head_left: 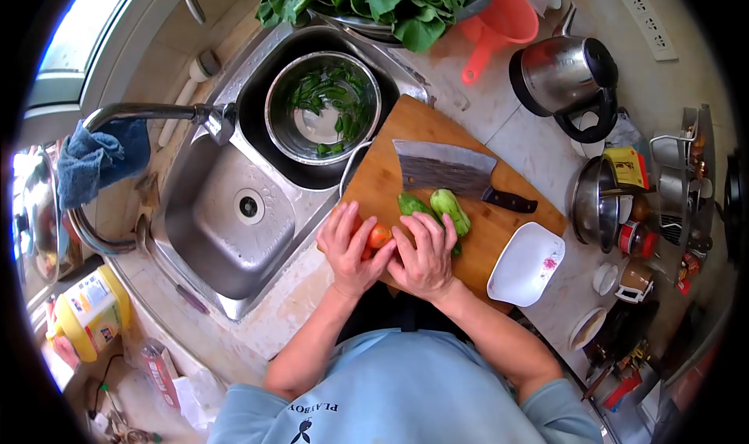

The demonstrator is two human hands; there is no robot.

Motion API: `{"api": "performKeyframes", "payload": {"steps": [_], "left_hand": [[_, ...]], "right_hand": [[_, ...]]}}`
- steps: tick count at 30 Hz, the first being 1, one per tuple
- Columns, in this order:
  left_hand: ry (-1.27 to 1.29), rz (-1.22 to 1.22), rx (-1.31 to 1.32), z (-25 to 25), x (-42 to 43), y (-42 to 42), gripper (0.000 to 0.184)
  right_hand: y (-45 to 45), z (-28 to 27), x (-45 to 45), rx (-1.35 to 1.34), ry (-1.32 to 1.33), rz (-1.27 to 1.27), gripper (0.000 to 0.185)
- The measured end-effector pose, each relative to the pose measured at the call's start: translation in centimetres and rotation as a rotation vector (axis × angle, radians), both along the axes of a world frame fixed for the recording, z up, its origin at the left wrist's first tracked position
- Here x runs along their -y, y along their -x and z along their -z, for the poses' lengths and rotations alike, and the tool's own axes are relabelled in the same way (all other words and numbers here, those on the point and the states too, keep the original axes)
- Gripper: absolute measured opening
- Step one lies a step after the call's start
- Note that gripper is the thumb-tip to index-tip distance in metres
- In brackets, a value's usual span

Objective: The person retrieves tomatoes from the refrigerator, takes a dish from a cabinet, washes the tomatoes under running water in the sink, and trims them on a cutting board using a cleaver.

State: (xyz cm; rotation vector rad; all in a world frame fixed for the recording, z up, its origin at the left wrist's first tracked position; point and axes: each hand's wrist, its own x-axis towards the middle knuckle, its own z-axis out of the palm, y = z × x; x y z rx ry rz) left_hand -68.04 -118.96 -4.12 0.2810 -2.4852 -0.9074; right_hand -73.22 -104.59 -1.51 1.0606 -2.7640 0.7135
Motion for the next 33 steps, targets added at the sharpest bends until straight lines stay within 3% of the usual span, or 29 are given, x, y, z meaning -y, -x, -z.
{"api": "performKeyframes", "payload": {"steps": [6,11,14,20,25,33], "left_hand": [[0.167,0.108,0.088,-0.8,-0.3,0.9,0.043],[0.166,0.141,0.179,-1.6,-1.0,0.9,0.043],[0.168,0.126,0.16,-1.8,-1.6,1.1,0.043],[0.139,0.161,0.116,-2.2,-1.7,1.6,0.046],[0.037,0.191,0.06,-1.6,-0.7,0.9,0.054],[-0.289,0.144,-0.086,-1.3,0.2,0.1,0.064]], "right_hand": [[-0.1,-0.5,-2.2,0.003,-0.031,-0.007,0.047],[-0.3,-1.0,-4.3,0.081,-0.01,-0.061,0.065],[-0.4,-0.8,-5.1,0.074,0.017,-0.065,0.066],[0.5,-1.1,-6.6,0.087,0.05,-0.08,0.061],[7.4,-1.7,-10.9,0.019,-0.168,0.275,0.047],[10.7,-1.6,-13.6,0.2,-0.362,0.087,0.043]]}}
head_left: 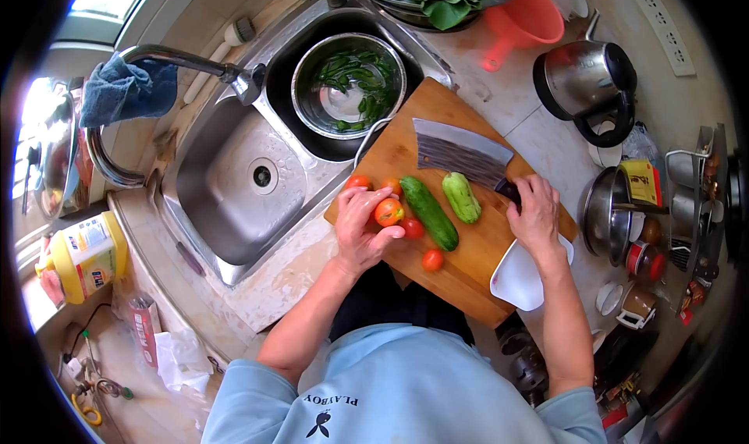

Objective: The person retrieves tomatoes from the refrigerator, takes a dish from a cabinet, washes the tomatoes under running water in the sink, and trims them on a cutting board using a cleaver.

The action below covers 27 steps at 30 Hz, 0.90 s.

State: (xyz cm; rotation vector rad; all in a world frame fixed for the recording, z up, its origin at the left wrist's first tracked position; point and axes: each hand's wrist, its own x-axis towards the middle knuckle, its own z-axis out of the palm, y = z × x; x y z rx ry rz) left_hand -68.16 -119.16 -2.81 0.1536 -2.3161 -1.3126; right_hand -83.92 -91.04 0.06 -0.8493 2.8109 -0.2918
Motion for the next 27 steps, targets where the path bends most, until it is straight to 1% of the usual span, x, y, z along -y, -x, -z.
{"api": "performKeyframes", "payload": {"steps": [1,2,5,6,8,10,11,12,13,14,15,16,17,19,20,21,23,24,25,26,27], "left_hand": [[-0.044,-0.007,-0.002,0.2,0.2,0.0,0.064],[-0.087,-0.014,-0.005,0.4,0.3,0.0,0.064],[-0.33,-0.044,0.003,0.8,0.4,-0.4,0.064],[-0.468,-0.09,0.02,0.7,0.3,-0.6,0.063],[-0.746,-0.184,0.052,-0.2,0.2,-0.8,0.061],[-1.142,-0.155,0.082,-2.2,1.0,-0.6,0.062],[-1.337,-0.139,0.09,-3.4,1.5,-0.4,0.063],[-1.479,-0.1,0.062,-4.0,1.8,-0.5,0.058],[-1.568,-0.116,0.057,-5.0,2.0,-0.6,0.057],[-1.657,-0.131,0.05,-6.1,2.1,-0.7,0.055],[-1.747,-0.144,0.044,-7.0,2.2,-0.9,0.054],[-1.811,-0.122,0.021,-7.5,2.3,-1.3,0.048],[-1.796,-0.172,0.041,-8.3,2.3,-1.5,0.047],[-1.761,-0.278,0.072,-9.9,2.0,-2.0,0.045],[-1.757,-0.22,-0.001,-9.2,1.9,-3.0,0.045],[-1.71,-0.226,-0.01,-9.1,1.9,-3.8,0.045],[-1.62,-0.242,-0.024,-9.3,2.2,-5.1,0.043],[-1.593,-0.316,-0.066,-10.0,2.2,-5.3,0.043],[-1.502,-0.444,-0.082,-10.8,2.0,-5.4,0.055],[-1.521,-0.494,-0.122,-11.6,2.1,-6.0,0.058],[-1.509,-0.546,-0.102,-11.5,2.6,-6.5,0.055]], "right_hand": [[0.3,0.2,0.0,0.02,-0.012,0.002,0.041],[0.6,0.3,0.2,-0.006,-0.003,-0.022,0.033],[1.5,-0.2,0.6,0.086,0.01,0.051,0.028],[1.5,-0.8,1.1,0.073,0.039,0.097,0.024],[1.9,-2.2,1.5,0.063,0.042,0.095,0.024],[1.9,-2.7,1.3,0.002,0.085,0.072,0.02],[1.6,-3.1,1.6,0.022,0.115,0.107,0.02],[1.2,-3.7,1.9,0.044,0.144,0.143,0.02],[0.8,-4.2,2.1,0.065,0.174,0.18,0.02],[0.1,-4.4,2.4,0.034,0.244,0.171,0.024],[-0.8,-4.8,2.8,0.062,0.303,0.159,0.024],[-1.8,-5.4,3.3,0.09,0.362,0.147,0.023],[-2.6,-6.0,4.3,0.118,0.421,0.133,0.023],[-4.2,-7.6,7.7,0.339,0.541,0.149,0.022],[-4.8,-8.0,9.7,0.328,0.578,0.126,0.023],[-5.2,-8.8,11.3,0.314,0.508,0.041,0.029],[-5.8,-8.1,14.4,0.111,0.615,-0.29,0.035],[-6.4,-8.8,15.8,0.06,0.572,-0.391,0.038],[-6.9,-9.7,17.1,0.007,0.529,-0.491,0.042],[-7.6,-9.9,18.2,0.002,0.575,-0.551,0.047],[-8.1,-9.9,19.2,0.001,0.607,-0.61,0.052]]}}
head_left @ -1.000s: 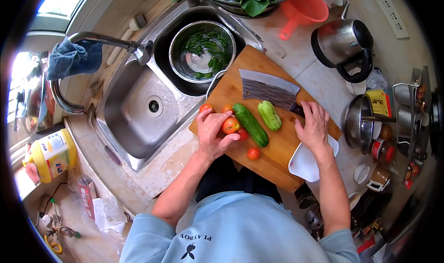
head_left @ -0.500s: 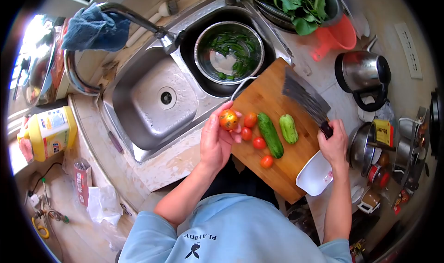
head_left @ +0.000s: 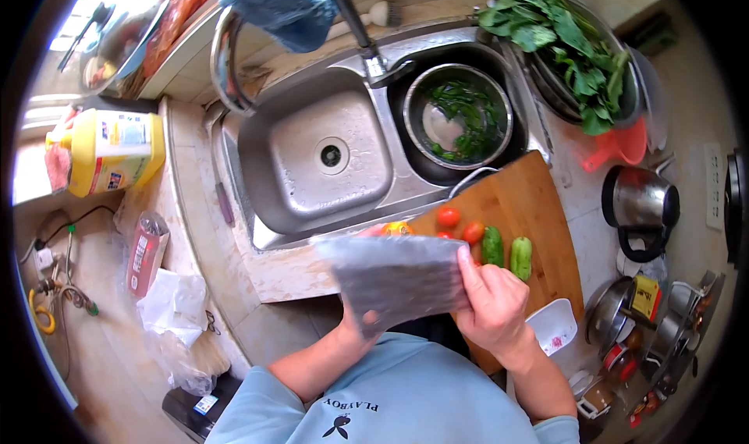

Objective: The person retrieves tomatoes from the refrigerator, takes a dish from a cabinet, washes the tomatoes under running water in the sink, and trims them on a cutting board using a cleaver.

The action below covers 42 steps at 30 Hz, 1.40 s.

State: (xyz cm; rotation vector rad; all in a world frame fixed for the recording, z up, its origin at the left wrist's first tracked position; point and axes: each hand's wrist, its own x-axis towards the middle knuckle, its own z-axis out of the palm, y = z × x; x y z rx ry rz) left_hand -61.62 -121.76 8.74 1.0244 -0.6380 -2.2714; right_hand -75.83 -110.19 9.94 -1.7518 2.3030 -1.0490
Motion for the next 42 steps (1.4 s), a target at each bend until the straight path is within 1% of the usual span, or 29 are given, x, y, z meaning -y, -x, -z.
{"api": "performKeyframes", "payload": {"steps": [2,4,7,10,13,16,17,18,19,21,23,24,26,28,29,30,31,34,37,40,41,42], "left_hand": [[-0.002,-0.04,0.093,0.1,1.0,-1.0,0.049],[0.064,-0.09,0.172,-0.4,1.6,-1.7,0.043],[0.084,-0.089,0.078,1.3,2.6,-3.7,0.044],[0.093,-0.083,0.2,1.7,3.4,-5.0,0.044],[0.06,-0.197,0.22,2.1,3.6,-5.6,0.051],[0.026,-0.4,-0.016,4.4,3.1,-6.9,0.058],[0.033,-0.385,0.053,4.8,3.5,-7.3,0.06],[0.106,-0.372,0.019,5.5,3.8,-7.9,0.055],[0.118,-0.306,0.017,5.3,4.4,-8.6,0.056],[0.083,-0.252,-0.041,4.9,5.3,-9.2,0.059],[-0.001,-0.274,-0.159,4.5,6.1,-9.2,0.062],[-0.003,-0.31,-0.107,4.6,6.1,-8.9,0.056],[-0.017,-0.375,0.003,4.3,5.5,-8.2,0.046],[-0.222,-0.385,-0.015,4.4,5.9,-8.8,0.043],[-0.205,-0.337,0.004,4.0,6.2,-8.8,0.047],[-0.188,-0.288,0.021,3.6,6.5,-8.7,0.053],[-0.135,-0.317,0.031,3.4,6.2,-8.3,0.049],[-0.101,-0.3,0.094,4.1,6.2,-8.5,0.048],[-0.071,-0.288,0.068,4.3,6.3,-8.6,0.049],[-0.054,-0.331,0.104,3.8,6.1,-8.1,0.047],[0.009,-0.385,-0.035,4.5,5.9,-8.0,0.046],[-0.099,-0.478,0.026,4.9,5.9,-8.1,0.046]], "right_hand": [[-0.8,-0.2,1.4,-0.016,-0.014,-0.091,0.05],[-1.3,0.0,2.8,0.008,-0.015,-0.134,0.048],[-1.8,0.4,4.5,0.026,-0.007,-0.199,0.046],[-2.6,0.8,6.0,0.04,-0.021,-0.238,0.046],[-3.1,1.3,7.4,0.021,-0.059,-0.257,0.044],[-3.2,2.5,8.8,0.048,-0.125,-0.263,0.041],[-3.2,3.0,9.1,0.069,-0.153,-0.264,0.04],[-3.1,3.3,9.4,0.109,-0.182,-0.255,0.04],[-3.1,3.7,9.7,0.149,-0.21,-0.245,0.039],[-2.7,5.1,10.2,0.214,-0.296,-0.219,0.04],[-3.3,4.5,10.6,0.26,-0.267,-0.212,0.039],[-3.6,3.9,10.9,0.286,-0.255,-0.207,0.039],[-4.1,2.1,11.8,0.216,-0.165,-0.28,0.04],[-4.2,1.0,12.5,0.11,-0.11,-0.359,0.042],[-4.5,1.3,12.5,0.069,-0.052,-0.37,0.043],[-4.5,1.2,12.5,0.07,-0.061,-0.379,0.043],[-4.4,1.2,12.4,0.071,-0.07,-0.388,0.042],[-4.2,1.3,12.3,0.074,-0.082,-0.404,0.042],[-4.1,1.5,12.3,0.061,-0.087,-0.405,0.042],[-4.1,2.4,12.3,0.013,-0.109,-0.38,0.041],[-4.2,2.9,12.2,-0.007,-0.12,-0.368,0.04],[-4.2,3.9,12.2,0.034,-0.156,-0.336,0.039]]}}
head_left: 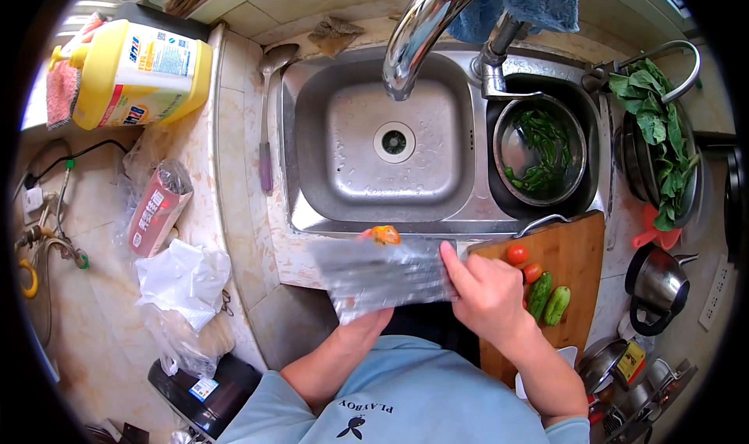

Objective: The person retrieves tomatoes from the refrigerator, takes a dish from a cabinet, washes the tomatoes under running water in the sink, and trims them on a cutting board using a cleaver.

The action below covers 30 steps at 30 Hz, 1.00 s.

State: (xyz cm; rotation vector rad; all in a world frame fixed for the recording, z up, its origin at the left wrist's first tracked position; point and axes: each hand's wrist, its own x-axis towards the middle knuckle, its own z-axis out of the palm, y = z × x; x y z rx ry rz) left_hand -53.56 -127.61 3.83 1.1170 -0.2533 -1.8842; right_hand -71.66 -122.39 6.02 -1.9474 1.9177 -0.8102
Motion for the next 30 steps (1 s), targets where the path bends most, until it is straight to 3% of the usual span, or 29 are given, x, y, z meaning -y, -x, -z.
{"api": "performKeyframes", "payload": {"steps": [3,6,10,12,15,22,25,28,30], "left_hand": [[0.216,0.145,-0.083,0.3,1.3,-1.3,0.041],[0.034,0.125,-0.189,-0.5,2.0,-1.4,0.042],[-0.081,0.021,-0.261,-1.1,1.8,-0.1,0.049],[0.062,0.092,-0.175,-0.6,1.2,0.0,0.047],[-0.055,0.097,-0.22,0.0,1.0,-0.3,0.047],[-0.01,0.126,-0.183,-0.9,1.7,-0.3,0.047],[0.07,0.186,-0.117,-0.2,1.8,-1.7,0.046],[0.174,0.325,0.158,0.0,1.9,-1.9,0.04],[0.14,0.313,0.102,0.0,2.2,-2.0,0.04]], "right_hand": [[1.4,2.0,0.3,0.046,-0.206,0.076,0.035],[1.3,1.4,0.2,0.108,-0.231,0.116,0.038],[0.0,-1.2,0.7,0.1,-0.053,0.031,0.041],[-0.5,-0.8,0.7,0.082,0.018,0.008,0.042],[-0.7,-0.4,0.5,0.061,0.057,-0.01,0.045],[0.7,0.0,1.1,0.082,-0.033,-0.011,0.04],[1.4,2.1,1.2,0.072,-0.121,0.111,0.039],[1.3,0.9,1.1,0.108,-0.095,0.049,0.038],[1.0,-0.4,1.2,0.089,-0.019,-0.018,0.038]]}}
